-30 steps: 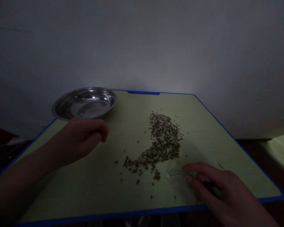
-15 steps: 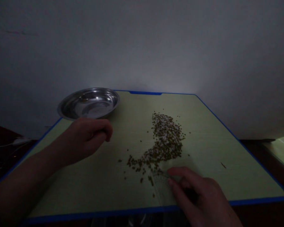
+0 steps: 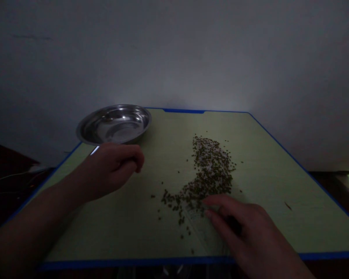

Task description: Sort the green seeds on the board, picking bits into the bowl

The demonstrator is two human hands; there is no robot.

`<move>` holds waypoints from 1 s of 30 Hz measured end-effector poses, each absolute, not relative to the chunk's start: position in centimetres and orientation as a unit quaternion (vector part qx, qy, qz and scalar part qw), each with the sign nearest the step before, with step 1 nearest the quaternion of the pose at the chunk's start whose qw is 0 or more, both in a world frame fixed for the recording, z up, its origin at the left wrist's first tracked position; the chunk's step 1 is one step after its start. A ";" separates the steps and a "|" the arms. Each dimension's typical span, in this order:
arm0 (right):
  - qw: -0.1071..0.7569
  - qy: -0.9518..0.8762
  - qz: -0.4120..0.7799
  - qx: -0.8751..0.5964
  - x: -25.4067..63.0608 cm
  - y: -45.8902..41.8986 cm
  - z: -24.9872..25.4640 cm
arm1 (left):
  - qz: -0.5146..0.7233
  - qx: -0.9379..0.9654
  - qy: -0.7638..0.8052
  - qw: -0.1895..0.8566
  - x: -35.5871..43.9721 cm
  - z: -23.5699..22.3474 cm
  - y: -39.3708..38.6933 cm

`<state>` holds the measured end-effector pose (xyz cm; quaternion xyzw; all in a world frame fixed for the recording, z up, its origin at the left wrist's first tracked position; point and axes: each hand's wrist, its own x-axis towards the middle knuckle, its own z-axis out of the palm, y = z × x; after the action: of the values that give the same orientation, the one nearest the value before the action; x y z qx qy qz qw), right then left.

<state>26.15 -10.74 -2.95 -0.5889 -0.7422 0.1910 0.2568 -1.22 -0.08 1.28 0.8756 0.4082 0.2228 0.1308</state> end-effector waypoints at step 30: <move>0.200 -0.856 0.184 -0.440 22.9 -10.4 -2.0 | 0.218 0.877 0.410 0.124 -1.3 1.3 -0.3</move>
<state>22.94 -10.37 -2.02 -0.4398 -0.8560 0.1844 0.1998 -1.31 -0.33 1.28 0.8769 0.4100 0.2180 0.1240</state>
